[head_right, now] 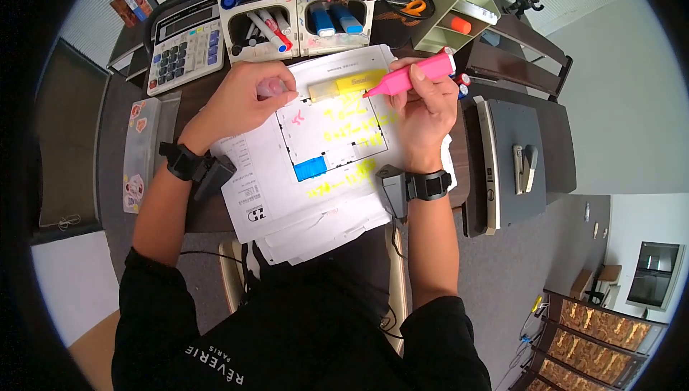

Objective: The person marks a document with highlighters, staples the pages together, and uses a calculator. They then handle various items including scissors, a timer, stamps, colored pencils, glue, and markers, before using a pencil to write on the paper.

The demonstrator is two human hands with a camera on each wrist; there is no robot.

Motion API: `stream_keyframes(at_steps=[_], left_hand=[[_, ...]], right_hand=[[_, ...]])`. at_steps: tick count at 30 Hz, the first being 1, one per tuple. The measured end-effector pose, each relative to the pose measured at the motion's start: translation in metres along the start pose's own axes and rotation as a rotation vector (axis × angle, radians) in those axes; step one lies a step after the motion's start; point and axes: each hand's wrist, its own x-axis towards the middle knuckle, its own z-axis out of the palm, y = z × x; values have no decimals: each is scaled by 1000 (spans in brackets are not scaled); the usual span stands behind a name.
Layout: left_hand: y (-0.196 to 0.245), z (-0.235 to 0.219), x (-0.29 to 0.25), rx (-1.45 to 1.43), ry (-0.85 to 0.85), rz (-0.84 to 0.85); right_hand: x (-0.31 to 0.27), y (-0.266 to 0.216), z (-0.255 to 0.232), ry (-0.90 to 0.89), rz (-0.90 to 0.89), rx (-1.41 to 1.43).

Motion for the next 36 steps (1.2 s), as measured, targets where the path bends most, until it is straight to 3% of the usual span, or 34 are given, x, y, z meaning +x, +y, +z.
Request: stream_keyframes(at_steps=[5, 11, 20, 36], left_hand=[[2, 0, 0, 2, -16, -4], [3, -1, 0, 3, -6, -5], [-2, 1, 0, -5, 7, 13], [3, 1, -1, -29, -3, -12]], right_hand=[[3, 2, -16, -184, 25, 128], [-1, 2, -4, -48, -44, 31], [5, 4, -11, -159, 28, 126], [4, 3, -10, -139, 28, 113]])
